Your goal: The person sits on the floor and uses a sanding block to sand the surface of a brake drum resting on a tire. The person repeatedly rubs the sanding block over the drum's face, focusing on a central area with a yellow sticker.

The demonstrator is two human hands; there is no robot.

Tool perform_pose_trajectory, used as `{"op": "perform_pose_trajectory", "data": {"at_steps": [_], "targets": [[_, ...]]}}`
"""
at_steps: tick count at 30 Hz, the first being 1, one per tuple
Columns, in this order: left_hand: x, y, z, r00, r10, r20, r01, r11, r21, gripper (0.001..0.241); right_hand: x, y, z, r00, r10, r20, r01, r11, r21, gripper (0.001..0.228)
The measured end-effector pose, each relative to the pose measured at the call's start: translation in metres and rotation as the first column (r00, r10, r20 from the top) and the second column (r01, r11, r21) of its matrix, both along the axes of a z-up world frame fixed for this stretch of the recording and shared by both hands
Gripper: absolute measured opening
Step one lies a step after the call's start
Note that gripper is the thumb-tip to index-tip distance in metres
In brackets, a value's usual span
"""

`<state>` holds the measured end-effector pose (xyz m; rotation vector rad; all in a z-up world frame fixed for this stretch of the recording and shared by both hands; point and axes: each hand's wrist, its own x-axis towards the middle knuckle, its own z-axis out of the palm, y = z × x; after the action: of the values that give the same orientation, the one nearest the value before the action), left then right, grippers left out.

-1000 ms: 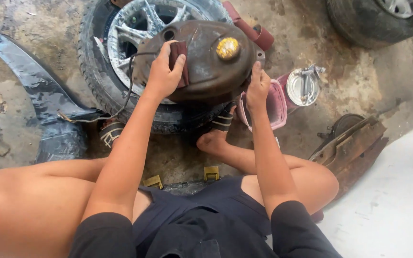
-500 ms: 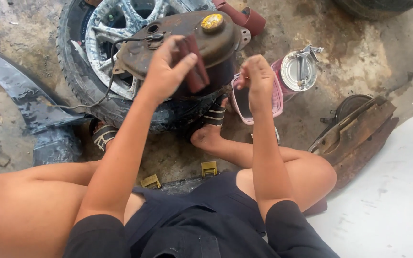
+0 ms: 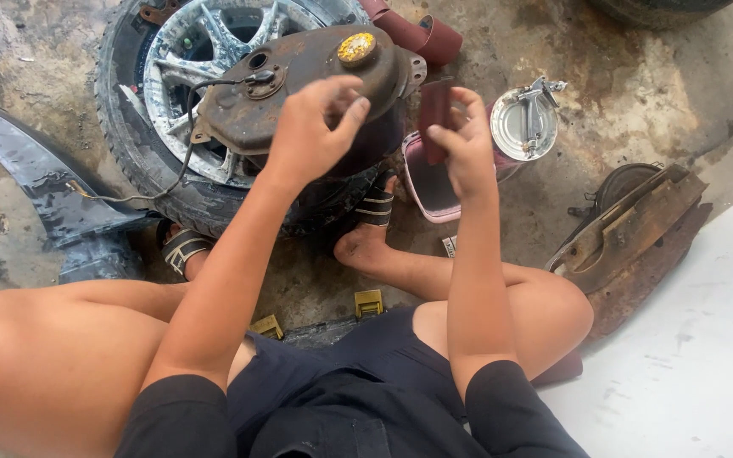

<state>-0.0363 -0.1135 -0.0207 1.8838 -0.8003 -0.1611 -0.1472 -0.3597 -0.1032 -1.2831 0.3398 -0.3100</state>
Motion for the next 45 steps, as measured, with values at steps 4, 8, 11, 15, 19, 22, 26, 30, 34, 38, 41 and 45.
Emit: {"op": "perform_pose_trajectory", "data": {"at_steps": [4,8,11,15,19,22,26,30,34,38,41,45], "targets": [[0.003,-0.001,-0.044,0.951,0.094,0.295,-0.156,0.968,0.197,0.051,0.006,-0.008,0.002,0.984,-0.145,-0.102,0.169,0.945,0.281,0.055],[-0.002,-0.003,-0.077,0.883,0.009,0.47,-0.237,0.872,0.428,0.085,0.021,0.007,0.005,0.924,-0.237,-0.3,0.315,0.917,0.246,0.053],[-0.001,-0.003,-0.082,0.813,0.017,0.583,-0.293,0.876,0.383,0.081,0.032,0.022,-0.002,0.911,-0.192,-0.366,0.269,0.948,0.173,0.064],[-0.003,-0.001,-0.077,0.848,0.044,0.529,-0.244,0.917,0.316,0.069,0.048,0.042,0.016,0.893,-0.171,-0.416,0.264,0.948,0.176,0.06],[0.002,0.013,-0.055,0.882,0.097,0.461,-0.243,0.932,0.269,0.06,0.078,0.032,0.039,0.829,-0.21,-0.518,0.259,0.966,0.022,0.051],[0.019,0.031,-0.025,0.908,0.218,0.358,-0.364,0.832,0.418,0.066,0.103,0.004,0.015,0.783,-0.231,-0.577,0.206,0.972,-0.11,0.121],[0.041,0.086,-0.02,0.841,0.525,-0.136,-0.253,0.601,0.758,0.082,0.093,0.003,0.013,0.902,-0.051,-0.43,0.087,0.994,0.064,0.024],[0.049,0.114,-0.009,0.499,0.7,-0.51,-0.048,0.61,0.791,0.096,0.083,0.012,0.025,0.887,-0.078,-0.455,0.1,0.995,0.024,0.035],[0.045,0.119,-0.052,0.339,0.608,-0.718,-0.171,0.79,0.589,0.104,0.058,0.009,0.017,0.944,-0.011,-0.331,-0.004,0.999,-0.043,0.018],[0.045,0.114,-0.09,0.474,0.426,-0.77,-0.478,0.859,0.181,0.099,0.03,0.008,0.02,0.958,0.1,-0.267,-0.126,0.989,-0.082,0.038],[0.041,0.097,-0.095,0.459,0.401,-0.793,-0.531,0.839,0.117,0.101,0.007,0.008,0.019,0.95,0.101,-0.294,-0.103,0.995,0.011,0.031],[0.029,0.074,-0.089,0.391,0.281,-0.876,-0.288,0.942,0.174,0.1,-0.023,0.008,0.0,0.92,0.1,-0.379,-0.014,0.975,0.223,0.02]]}}
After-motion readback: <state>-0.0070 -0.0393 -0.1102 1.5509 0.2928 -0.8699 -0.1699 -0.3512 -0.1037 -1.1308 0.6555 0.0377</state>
